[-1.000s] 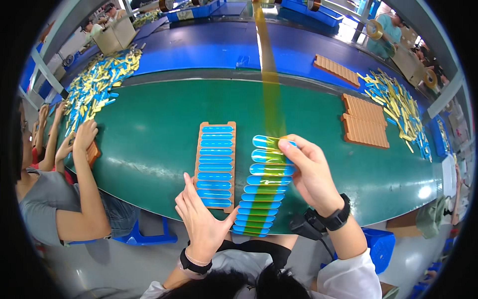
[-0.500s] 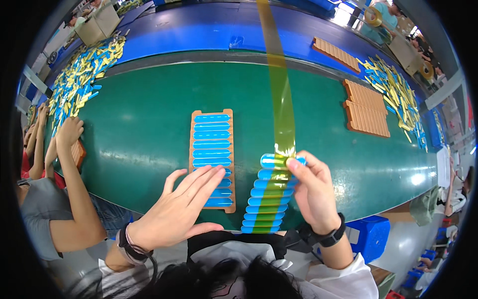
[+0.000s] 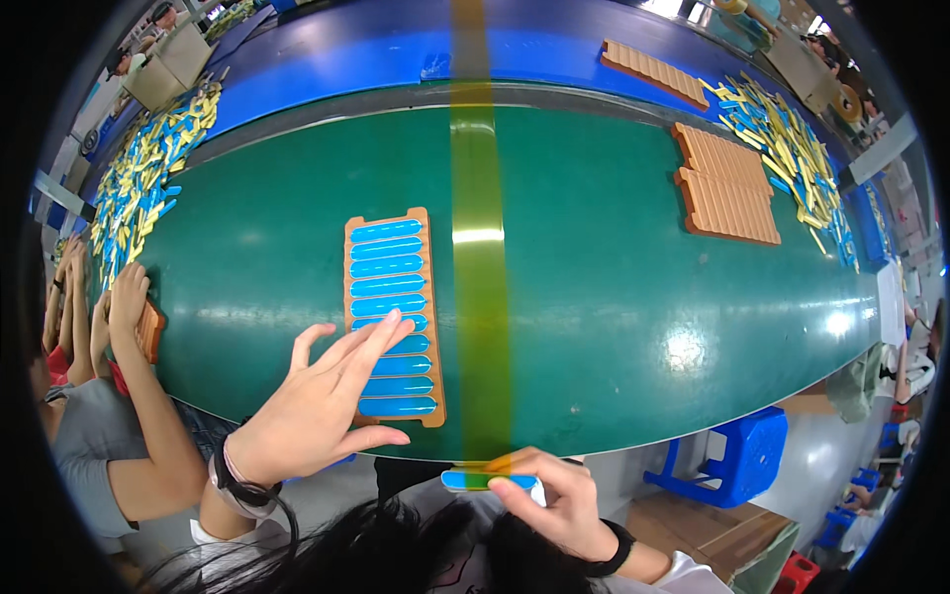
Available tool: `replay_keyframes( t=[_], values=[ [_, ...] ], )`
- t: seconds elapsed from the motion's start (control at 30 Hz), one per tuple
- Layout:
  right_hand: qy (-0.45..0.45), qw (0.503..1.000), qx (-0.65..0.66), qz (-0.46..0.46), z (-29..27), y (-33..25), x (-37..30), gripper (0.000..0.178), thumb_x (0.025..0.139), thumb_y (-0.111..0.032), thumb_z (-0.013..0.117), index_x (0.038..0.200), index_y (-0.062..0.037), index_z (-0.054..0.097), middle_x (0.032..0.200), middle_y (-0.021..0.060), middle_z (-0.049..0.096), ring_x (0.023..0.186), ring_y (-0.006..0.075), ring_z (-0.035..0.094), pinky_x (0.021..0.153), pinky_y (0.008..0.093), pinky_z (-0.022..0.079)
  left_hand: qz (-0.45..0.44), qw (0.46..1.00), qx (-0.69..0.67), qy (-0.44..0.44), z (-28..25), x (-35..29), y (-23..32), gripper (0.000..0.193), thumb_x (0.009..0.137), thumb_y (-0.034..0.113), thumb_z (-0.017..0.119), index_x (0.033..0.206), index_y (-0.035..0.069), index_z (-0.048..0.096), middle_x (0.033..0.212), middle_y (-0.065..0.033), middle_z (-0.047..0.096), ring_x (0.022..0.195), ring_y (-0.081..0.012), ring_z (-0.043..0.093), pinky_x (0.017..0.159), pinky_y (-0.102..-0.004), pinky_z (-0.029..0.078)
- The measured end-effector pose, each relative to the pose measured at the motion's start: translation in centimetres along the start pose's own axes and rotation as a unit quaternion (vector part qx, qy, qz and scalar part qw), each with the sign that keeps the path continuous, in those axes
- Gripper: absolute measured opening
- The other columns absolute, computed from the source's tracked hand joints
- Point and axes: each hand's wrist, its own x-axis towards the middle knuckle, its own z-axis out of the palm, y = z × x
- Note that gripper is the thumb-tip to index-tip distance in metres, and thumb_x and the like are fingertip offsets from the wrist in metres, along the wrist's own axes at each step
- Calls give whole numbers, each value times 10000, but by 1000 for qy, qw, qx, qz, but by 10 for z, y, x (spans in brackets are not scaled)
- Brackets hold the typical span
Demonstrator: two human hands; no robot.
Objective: The person is seen assembling small components on a factory assembly line.
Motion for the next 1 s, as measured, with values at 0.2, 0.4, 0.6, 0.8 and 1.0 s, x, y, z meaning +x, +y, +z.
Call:
replay_keyframes(
  t=[0.2, 0.4, 0.6, 0.8, 1.0],
  values=[
    [-17, 999, 27, -8, 0, 6, -7, 85, 768, 35, 581, 845, 71, 569, 879, 119, 604, 748, 117, 528, 666, 232, 407, 5, 1000, -12, 2, -4, 6, 3, 856, 710, 392, 620, 1314, -14, 169, 1277, -120, 372, 1121, -255, 398, 946, -468, 233],
    [-8, 1000, 25, -12, 3, 7, -7, 84, 766, 32, 584, 840, 70, 570, 874, 114, 605, 750, 114, 528, 664, 230, 405, 11, 995, 95, 34, 11, -4, 12, 840, 704, 422, 603, 1289, -37, 212, 1266, -125, 382, 1109, -246, 409, 938, -470, 251],
    [-16, 999, -9, -47, 2, 11, -5, 72, 759, 20, 566, 815, 64, 557, 841, 120, 617, 704, 104, 531, 624, 219, 406, 22, 993, 105, 50, 10, -2, 15, 845, 700, 441, 598, 1286, -37, 221, 1231, -145, 400, 1094, -269, 417, 937, -464, 265],
    [-8, 999, 10, -49, 3, 12, -6, 81, 756, 45, 583, 830, 75, 568, 857, 130, 613, 716, 122, 534, 640, 223, 406, 41, 995, 36, 78, 8, 3, 10, 882, 692, 439, 618, 1300, -24, 178, 1150, -200, 422, 1081, -306, 416, 964, -468, 246],
    [-2, 999, 10, -31, 2, 10, -5, 72, 759, 12, 567, 814, 58, 562, 830, 116, 619, 735, 115, 544, 671, 232, 415, 34, 995, 68, 65, 7, -9, 16, 883, 687, 453, 617, 1297, -13, 180, 1194, -185, 405, 1094, -309, 416, 971, -496, 219]
  ],
)
